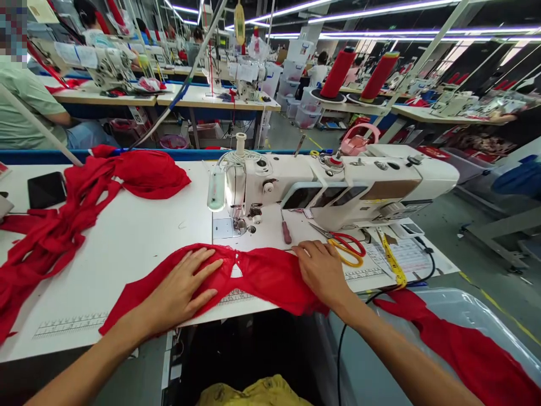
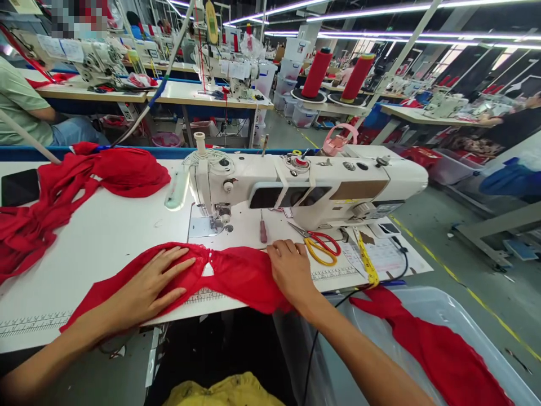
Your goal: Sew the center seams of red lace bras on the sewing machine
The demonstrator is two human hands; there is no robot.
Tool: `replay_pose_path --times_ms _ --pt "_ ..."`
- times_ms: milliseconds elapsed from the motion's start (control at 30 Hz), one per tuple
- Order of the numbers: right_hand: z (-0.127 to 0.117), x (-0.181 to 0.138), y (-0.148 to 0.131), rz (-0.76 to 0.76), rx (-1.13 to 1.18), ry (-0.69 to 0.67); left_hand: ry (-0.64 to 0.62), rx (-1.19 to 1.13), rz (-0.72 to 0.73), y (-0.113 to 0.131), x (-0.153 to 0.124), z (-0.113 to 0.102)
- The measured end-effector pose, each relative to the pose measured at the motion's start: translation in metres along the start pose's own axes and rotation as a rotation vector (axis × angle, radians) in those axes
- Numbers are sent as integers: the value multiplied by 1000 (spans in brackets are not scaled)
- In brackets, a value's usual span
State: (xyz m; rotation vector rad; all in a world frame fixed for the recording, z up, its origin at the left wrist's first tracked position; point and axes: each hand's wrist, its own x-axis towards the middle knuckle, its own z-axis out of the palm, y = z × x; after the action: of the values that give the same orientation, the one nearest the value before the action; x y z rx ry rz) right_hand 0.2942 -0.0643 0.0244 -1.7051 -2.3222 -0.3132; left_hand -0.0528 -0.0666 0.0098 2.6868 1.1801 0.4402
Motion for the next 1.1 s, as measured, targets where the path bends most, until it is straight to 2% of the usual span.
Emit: replay_pose_path --times_ms 67,133,200,233,300,400,467,600,733,800,1100 --pt "-6 3 -15 61 71 148 64 -52 -8 6 7 -8" --pt "-7 4 -42 27 319 236 204 -146 -79 20 16 -5" --pt "-1 7 -70 -170 611 104 324 -217 -135 32 24 5" --pt "4 10 -81 -231 671 46 349 -209 -145 35 27 11" --pt "15 17 -91 -234 660 22 308 -122 -148 34 31 24" --pt "27 28 -81 -242 608 12 169 21 -179 26 29 36" --pt "29 32 -70 -278 608 -22 128 61 -228 23 27 39" --pt "24 30 -64 -281 603 -44 160 61 -258 29 25 37" --pt "24 28 -71 -222 678 -10 195 -4 -166 32 32 32" --pt "27 30 -72 -233 640 -14 183 3 -123 30 36 33" --pt "27 37 -52 -240 491 -261 146 180 -154 23 33 43"
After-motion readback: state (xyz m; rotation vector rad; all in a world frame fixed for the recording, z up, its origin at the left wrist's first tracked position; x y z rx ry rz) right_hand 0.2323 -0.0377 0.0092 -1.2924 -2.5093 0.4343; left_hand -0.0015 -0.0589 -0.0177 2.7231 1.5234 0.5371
